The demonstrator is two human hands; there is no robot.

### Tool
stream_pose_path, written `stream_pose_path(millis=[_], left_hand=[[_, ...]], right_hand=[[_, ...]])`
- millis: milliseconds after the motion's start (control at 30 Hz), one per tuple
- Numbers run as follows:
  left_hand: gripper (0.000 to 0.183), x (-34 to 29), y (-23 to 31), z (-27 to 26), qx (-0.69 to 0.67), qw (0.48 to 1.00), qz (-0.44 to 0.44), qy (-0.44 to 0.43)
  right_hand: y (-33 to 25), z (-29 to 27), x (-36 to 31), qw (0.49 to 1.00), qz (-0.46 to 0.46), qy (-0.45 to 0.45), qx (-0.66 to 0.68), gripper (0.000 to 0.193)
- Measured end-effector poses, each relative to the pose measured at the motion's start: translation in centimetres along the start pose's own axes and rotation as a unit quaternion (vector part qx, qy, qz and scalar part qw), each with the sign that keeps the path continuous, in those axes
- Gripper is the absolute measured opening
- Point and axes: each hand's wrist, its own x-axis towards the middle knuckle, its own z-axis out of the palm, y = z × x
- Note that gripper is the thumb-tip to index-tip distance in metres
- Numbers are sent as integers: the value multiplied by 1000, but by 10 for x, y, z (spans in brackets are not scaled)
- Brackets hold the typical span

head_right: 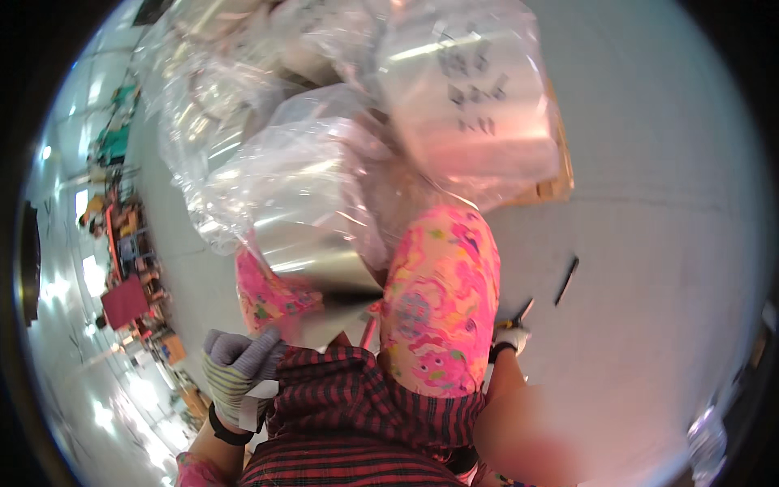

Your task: Labeling and marking plastic-wrapped metal rolls on a pallet on the fabrication floor.

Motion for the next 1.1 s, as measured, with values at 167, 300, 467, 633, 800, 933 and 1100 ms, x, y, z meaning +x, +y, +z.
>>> stream_pose_path(millis=[167, 300, 467, 633, 800, 933, 1100], left_hand=[[30, -13, 9, 9, -97, 995, -25, -3], [31, -19, 24, -7, -262, 930, -201, -162], [32, -21, 33, -6, -561, 654, -499, -98], [25, -14, 19, 15, -573, 602, -551, -72], [25, -32, 25, 35, -651, 554, -517, 36], [33, -27, 33, 34, -715, 449, -532, 67], [36, -37, 30, 42, -753, 409, -515, 23]], right_hand=[[-5, -4, 0, 997, 19, -62, -33, 47], [4, -29, -10, 989, -27, -88, 115, 38], [-21, -45, -40, 946, -66, -116, 294, 35], [-66, -96, -40, 872, -118, -116, 461, 43], [-86, -245, -144, 804, -278, -185, 492, 49], [-96, -318, -226, 787, -303, -428, 325, 55], [-148, -317, -277, 755, -245, -605, -57, 35]])
